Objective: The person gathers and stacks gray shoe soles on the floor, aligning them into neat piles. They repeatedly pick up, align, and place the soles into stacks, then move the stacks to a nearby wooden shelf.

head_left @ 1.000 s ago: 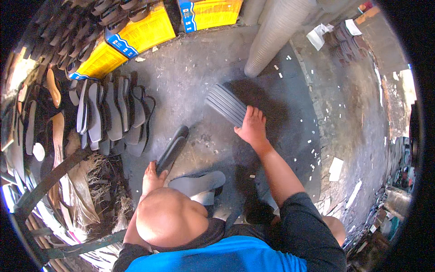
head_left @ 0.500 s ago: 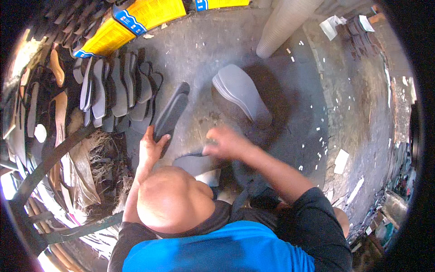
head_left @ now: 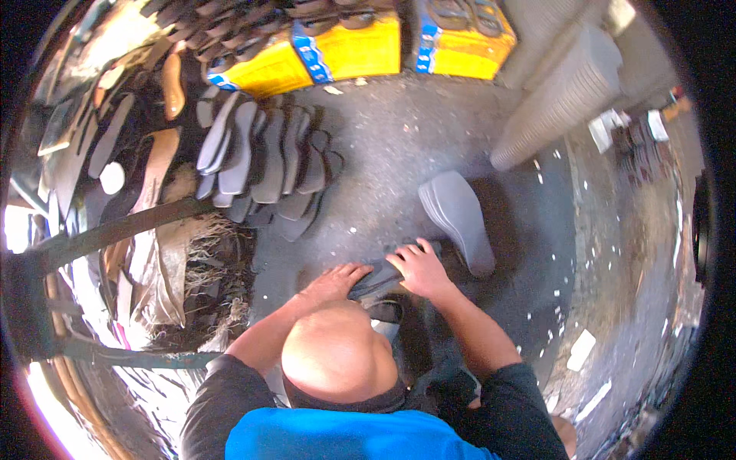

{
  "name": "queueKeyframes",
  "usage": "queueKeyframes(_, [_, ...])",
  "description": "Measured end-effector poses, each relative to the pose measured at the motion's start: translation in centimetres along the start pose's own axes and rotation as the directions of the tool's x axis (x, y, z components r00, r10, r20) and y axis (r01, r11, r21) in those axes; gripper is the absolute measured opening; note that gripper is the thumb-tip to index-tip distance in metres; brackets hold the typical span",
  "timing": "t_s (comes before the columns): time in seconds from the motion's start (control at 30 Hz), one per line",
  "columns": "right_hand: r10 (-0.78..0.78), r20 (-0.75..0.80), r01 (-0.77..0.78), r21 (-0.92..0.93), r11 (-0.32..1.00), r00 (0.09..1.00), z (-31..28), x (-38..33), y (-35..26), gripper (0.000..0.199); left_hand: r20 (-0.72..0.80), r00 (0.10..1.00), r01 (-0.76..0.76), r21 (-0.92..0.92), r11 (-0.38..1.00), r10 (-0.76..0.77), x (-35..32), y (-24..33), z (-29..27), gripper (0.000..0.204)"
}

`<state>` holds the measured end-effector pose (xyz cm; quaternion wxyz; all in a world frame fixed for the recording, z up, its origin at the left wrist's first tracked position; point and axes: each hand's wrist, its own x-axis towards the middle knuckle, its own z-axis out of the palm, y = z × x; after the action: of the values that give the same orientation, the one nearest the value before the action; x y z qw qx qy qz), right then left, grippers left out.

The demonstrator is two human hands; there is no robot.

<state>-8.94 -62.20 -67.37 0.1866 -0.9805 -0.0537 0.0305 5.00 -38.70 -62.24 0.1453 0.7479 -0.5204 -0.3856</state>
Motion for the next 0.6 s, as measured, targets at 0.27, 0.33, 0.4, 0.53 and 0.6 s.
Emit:
queueKeyframes(0.27, [0.526, -0.147, -0.355, 0.586, 0.728, 0.837, -0.3, -1.2, -3.9, 0.071, -0.936, 0.293, 0.628, 0.036, 0.778, -0.193, -0.4, -8.0, -19.6, 0.115])
queueKeyframes(0.33, [0.563, -0.188, -0.336, 0.637, 0.694, 0.805, -1.1, -0.2, -4.4, 0.069, -0.880, 0.297, 0.826, 0.042, 0.561, -0.371, 1.6, -10.5, -23.1, 0.132])
queueKeyframes(0.4, [0.638, -0.036, -0.444, 0.687, 0.575, 0.769, -2.1, 0.5, -4.3, 0.069, -0.803, 0.291, 0.902, 0.049, 0.428, -0.520, 2.5, -12.3, -25.5, 0.149])
queueKeyframes(0.53, [0.573, -0.037, -0.570, 0.076, 0.818, 0.819, -2.5, 0.7, -3.4, 0.048, -0.635, 0.190, 0.978, 0.053, 0.203, -0.749, 2.9, -14.2, -28.6, 0.155])
queueKeyframes(0.6, [0.532, -0.016, -0.529, 0.085, 0.844, 0.846, -2.0, 0.8, -3.1, 0.055, -0.588, 0.120, 0.991, 0.030, 0.127, -0.800, 3.7, -14.8, -29.9, 0.146])
